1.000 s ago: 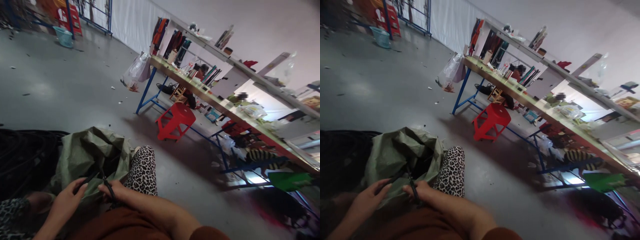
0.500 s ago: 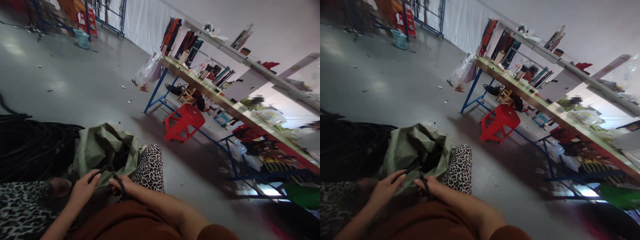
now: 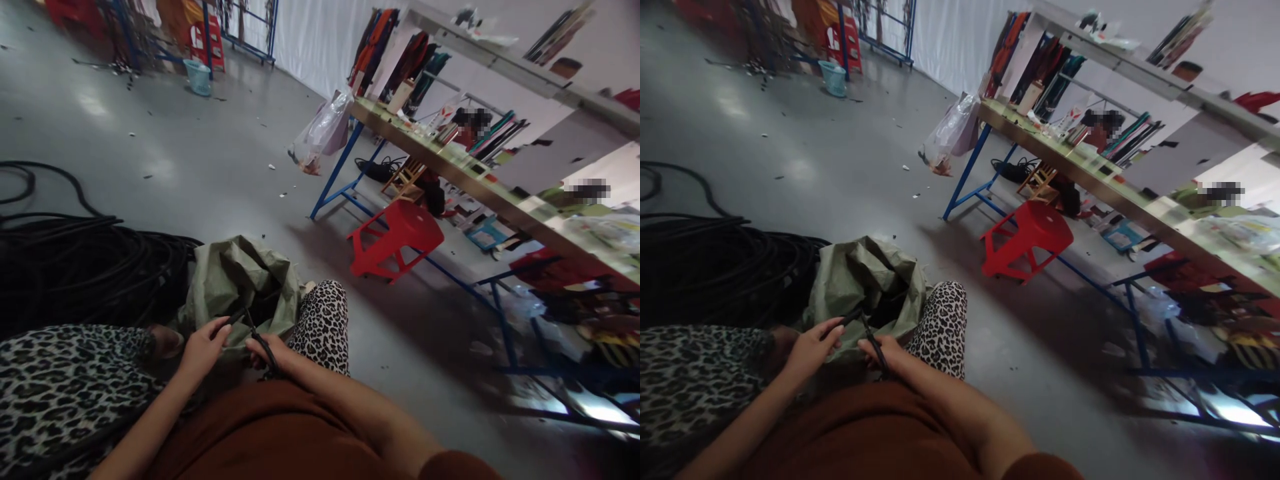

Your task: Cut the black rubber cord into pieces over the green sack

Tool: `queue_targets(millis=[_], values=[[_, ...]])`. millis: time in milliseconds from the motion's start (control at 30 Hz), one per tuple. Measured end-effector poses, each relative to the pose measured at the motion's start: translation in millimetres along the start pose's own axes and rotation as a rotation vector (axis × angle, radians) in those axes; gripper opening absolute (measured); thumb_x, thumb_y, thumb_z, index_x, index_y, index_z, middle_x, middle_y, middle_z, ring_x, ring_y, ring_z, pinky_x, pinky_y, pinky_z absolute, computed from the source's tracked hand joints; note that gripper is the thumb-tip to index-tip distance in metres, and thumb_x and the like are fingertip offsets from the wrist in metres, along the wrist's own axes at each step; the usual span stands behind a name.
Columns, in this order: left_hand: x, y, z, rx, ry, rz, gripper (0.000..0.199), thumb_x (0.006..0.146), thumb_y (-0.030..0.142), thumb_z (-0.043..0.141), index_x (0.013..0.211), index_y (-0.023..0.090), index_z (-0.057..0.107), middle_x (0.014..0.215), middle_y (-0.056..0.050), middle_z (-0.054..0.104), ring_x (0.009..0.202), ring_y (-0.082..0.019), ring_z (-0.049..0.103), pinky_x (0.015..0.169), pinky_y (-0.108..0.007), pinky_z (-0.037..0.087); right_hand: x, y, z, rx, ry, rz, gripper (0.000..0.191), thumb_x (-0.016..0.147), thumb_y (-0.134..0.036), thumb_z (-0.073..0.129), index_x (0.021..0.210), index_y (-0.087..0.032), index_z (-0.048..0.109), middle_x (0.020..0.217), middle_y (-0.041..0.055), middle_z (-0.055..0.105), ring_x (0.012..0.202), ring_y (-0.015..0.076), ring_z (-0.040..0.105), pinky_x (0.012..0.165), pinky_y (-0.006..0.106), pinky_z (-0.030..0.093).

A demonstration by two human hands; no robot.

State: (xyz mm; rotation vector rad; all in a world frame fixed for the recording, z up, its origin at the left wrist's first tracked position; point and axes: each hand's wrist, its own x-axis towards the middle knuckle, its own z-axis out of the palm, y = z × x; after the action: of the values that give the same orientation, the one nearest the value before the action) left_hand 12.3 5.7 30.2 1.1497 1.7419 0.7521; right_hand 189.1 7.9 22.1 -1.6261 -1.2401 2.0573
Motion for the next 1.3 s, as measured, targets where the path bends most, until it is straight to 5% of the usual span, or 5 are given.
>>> queue_targets(millis=[333,1300], values=[[2.6,-5.1,2.1,-0.135,-0.045,-0.015,0.057,0.068,0.051,0.05,0.109,0.012,0.059,0.076,-0.005,0.068,0.053,-0.014,0.057,0.045,-0.023,0.043,-3.2,-1.6,-2.5,-0.066,-0.092,-0.088,0.043,0.075,-0.054,0.054,0.069,-0.012,0.054,0.056,-0.0025,0.052,0.048,0.0066,0.05,0.05,0.019,0.039],[-4.4,-1.4,5.3,-0.116,-0.078,-0.004,0.052,0.072,0.045,0.046,0.109,0.011,0.059,0.066,-0.003,0.065,0.046,-0.01,0.05,0.043,-0.021,0.037,1.9,7.6,-4.5,-0.097,-0.106,-0.152,0.037,0.078,-0.049,0.053,0.073,-0.012,0.055,0.063,0.0006,0.055,0.054,0.0101,0.054,0.052,0.021,0.041]])
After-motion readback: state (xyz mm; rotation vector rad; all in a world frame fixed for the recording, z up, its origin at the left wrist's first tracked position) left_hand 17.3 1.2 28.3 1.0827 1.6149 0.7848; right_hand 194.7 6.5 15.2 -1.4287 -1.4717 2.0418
